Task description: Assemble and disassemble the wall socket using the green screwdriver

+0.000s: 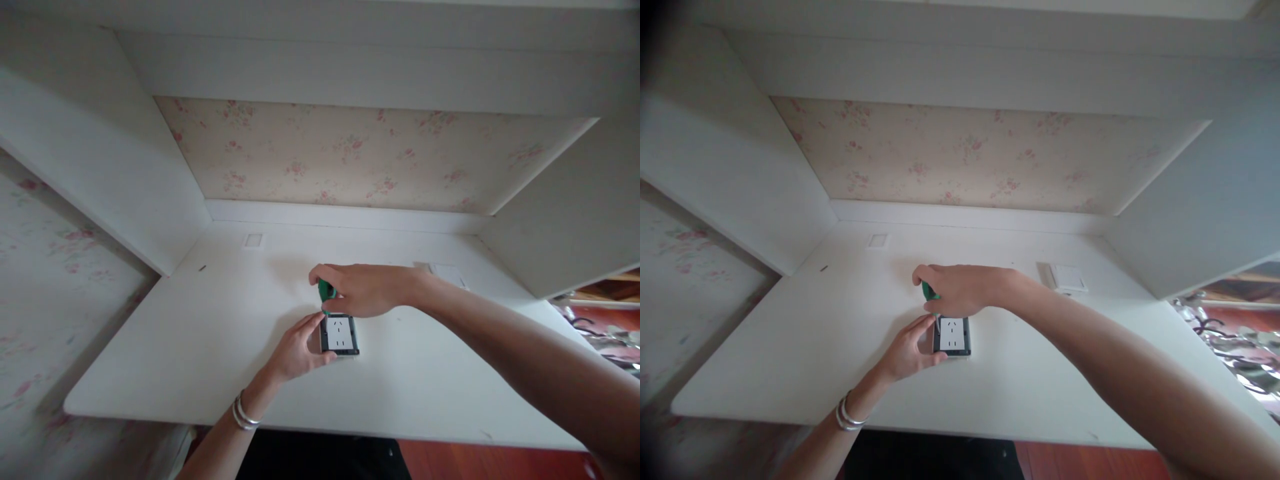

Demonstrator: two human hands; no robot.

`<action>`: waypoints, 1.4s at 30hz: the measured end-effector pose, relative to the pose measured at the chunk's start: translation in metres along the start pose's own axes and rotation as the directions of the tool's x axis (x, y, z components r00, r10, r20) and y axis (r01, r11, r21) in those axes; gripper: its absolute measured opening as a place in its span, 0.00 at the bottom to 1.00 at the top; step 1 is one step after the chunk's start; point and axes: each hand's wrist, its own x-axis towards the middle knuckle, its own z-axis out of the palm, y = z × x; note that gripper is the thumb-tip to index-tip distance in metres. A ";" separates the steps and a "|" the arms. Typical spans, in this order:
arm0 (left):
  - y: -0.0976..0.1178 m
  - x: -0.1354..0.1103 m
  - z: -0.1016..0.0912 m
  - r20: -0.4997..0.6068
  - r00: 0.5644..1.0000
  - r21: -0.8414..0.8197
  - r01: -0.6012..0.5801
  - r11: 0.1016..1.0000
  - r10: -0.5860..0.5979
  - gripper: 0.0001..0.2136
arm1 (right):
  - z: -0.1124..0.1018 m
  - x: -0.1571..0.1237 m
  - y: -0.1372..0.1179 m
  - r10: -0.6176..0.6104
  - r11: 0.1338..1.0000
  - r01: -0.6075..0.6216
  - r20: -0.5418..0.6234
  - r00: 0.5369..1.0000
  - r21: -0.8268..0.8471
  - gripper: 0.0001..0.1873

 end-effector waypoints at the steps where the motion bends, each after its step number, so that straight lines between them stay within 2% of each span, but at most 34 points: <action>1: 0.000 0.000 0.000 -0.001 1.000 -0.002 0.000 1.000 0.000 0.37 | 0.001 0.000 0.000 0.003 1.000 -0.003 -0.005 1.000 -0.022 0.21; 5: 0.001 0.001 0.000 0.002 1.000 -0.001 -0.004 1.000 0.004 0.37 | 0.002 0.000 -0.001 0.133 0.954 -0.157 -0.111 0.985 -0.254 0.28; 10: 0.004 0.002 -0.002 0.005 1.000 -0.015 -0.013 1.000 0.013 0.37 | 0.003 -0.002 0.002 -0.007 0.998 0.005 -0.038 0.999 -0.061 0.21; 12: 0.005 0.002 -0.002 0.008 1.000 -0.013 -0.015 1.000 0.015 0.37 | 0.002 -0.002 0.003 0.024 0.989 -0.033 -0.063 0.998 -0.143 0.20; 15: 0.004 0.002 -0.002 -0.004 1.000 -0.005 -0.021 1.000 0.021 0.36 | 0.001 -0.003 0.000 0.111 0.945 -0.141 -0.115 0.987 -0.296 0.29; 17: 0.003 0.002 -0.001 -0.011 1.000 -0.002 -0.021 1.000 0.021 0.35 | 0.000 -0.005 -0.001 0.108 0.958 -0.127 -0.087 0.990 -0.258 0.28; 19: 0.003 0.001 -0.001 -0.018 1.000 0.001 -0.021 1.000 0.021 0.35 | 0.000 -0.007 -0.003 0.072 0.980 -0.080 -0.048 0.996 -0.182 0.23; 21: 0.004 0.001 -0.001 -0.025 0.999 0.008 -0.024 1.000 0.024 0.34 | 0.001 -0.007 -0.004 0.063 0.978 -0.073 -0.056 0.996 -0.194 0.22; 24: 0.007 0.001 -0.002 -0.017 0.999 0.023 -0.029 0.999 0.029 0.34 | 0.003 -0.006 -0.008 0.105 0.933 -0.144 -0.132 0.986 -0.330 0.30; 26: 0.008 0.001 -0.002 -0.020 0.999 0.033 -0.027 0.999 0.028 0.33 | 0.004 -0.006 -0.011 0.123 0.915 -0.173 -0.157 0.980 -0.365 0.34; 28: 0.008 0.001 -0.002 -0.024 0.999 0.047 -0.027 0.999 0.028 0.32 | 0.004 -0.010 -0.013 0.084 0.944 -0.121 -0.131 0.988 -0.308 0.31; 30: 0.009 0.001 -0.002 -0.029 0.999 0.054 -0.033 0.998 0.034 0.31 | 0.003 -0.015 -0.012 -0.001 0.981 -0.016 -0.086 0.996 -0.194 0.24; 33: 0.010 0.002 -0.002 -0.043 0.998 0.055 -0.049 0.997 0.051 0.29 | 0.002 -0.019 -0.010 -0.095 0.990 0.087 -0.071 0.993 -0.109 0.18; 35: 0.010 0.002 -0.001 -0.040 0.997 0.060 -0.059 0.996 0.062 0.28 | 0.001 -0.017 -0.010 -0.078 0.982 0.058 -0.104 0.992 -0.182 0.17; 39: 0.006 0.001 0.002 -0.026 0.998 0.099 -0.057 0.993 0.060 0.29 | 0.002 -0.012 -0.013 -0.009 0.931 -0.060 -0.186 0.983 -0.361 0.25; 42: 0.003 -0.001 0.004 -0.013 0.998 0.120 -0.055 0.991 0.057 0.30 | 0.003 -0.011 -0.013 0.021 0.915 -0.108 -0.222 0.975 -0.389 0.25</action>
